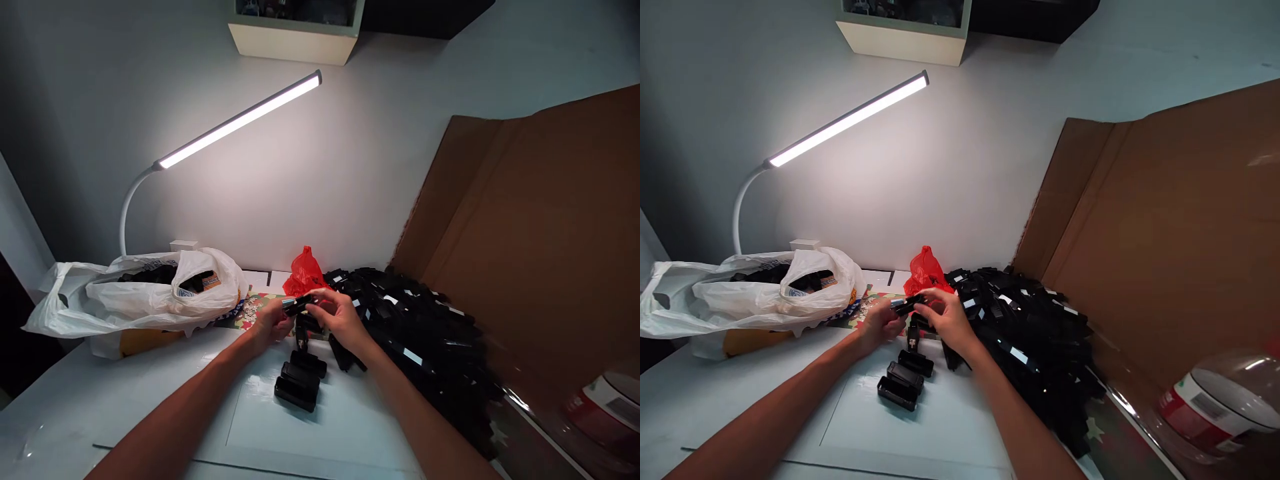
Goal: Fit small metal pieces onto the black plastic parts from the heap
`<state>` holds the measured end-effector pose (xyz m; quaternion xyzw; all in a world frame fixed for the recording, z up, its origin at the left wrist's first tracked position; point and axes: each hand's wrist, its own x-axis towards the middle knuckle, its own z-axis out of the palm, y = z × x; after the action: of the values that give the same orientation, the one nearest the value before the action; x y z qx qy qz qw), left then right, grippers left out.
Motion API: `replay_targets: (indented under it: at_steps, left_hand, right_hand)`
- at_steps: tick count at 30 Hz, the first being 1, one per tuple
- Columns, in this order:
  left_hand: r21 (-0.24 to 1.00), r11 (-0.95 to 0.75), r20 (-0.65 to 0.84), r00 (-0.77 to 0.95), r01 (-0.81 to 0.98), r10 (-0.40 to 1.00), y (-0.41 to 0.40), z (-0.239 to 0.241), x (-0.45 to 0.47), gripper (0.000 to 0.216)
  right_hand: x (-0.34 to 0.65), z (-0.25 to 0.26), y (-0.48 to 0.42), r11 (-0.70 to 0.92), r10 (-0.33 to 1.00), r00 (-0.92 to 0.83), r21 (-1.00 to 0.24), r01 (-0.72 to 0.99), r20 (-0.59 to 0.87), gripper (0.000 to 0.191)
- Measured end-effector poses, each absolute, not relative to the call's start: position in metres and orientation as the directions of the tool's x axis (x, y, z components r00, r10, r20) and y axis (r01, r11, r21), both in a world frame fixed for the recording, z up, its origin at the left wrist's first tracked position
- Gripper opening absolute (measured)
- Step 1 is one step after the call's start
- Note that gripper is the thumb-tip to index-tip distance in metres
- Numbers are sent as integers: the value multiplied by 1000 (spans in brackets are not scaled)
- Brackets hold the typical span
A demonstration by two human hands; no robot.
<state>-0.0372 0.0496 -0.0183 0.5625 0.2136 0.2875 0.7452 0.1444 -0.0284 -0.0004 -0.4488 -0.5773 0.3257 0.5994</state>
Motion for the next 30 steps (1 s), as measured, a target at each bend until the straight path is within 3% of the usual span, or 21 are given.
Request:
replay_targets:
  at_steps: [3, 6, 9, 12, 17, 22, 26, 30]
  left_hand:
    - [933, 225, 29, 683, -280, 729, 48, -12, -38, 49]
    - [924, 194, 31, 572, -329, 820, 50, -9, -38, 53]
    - [949, 105, 16, 376, -299, 927, 55, -12, -35, 44]
    - [984, 1, 47, 266, -177, 963, 58, -18, -30, 36]
    - [923, -354, 277, 381, 148, 882, 46, -21, -25, 23]
    - [708, -534, 282, 509, 461, 813, 29, -15, -26, 26]
    - [628, -581, 258, 566, 518, 783, 26, -16, -27, 44]
    - [593, -597, 260, 573, 540, 777, 27, -17, -27, 35]
  right_hand:
    - [158, 4, -25, 420, 834, 424, -905, -72, 353, 51]
    - [180, 10, -26, 479, 721, 675, -817, -320, 158, 42]
    - [196, 12, -30, 465, 704, 710, -752, -467, -6, 27]
    - [195, 12, -33, 387, 751, 659, -785, -484, -36, 36]
    - [176, 15, -36, 373, 789, 608, -856, -357, 90, 42]
    - [176, 13, -37, 384, 762, 591, -920, -83, 265, 51]
    - [174, 6, -34, 327, 832, 424, -934, 147, 358, 49]
    - [162, 4, -39, 324, 911, 83, -827, 459, 403, 35]
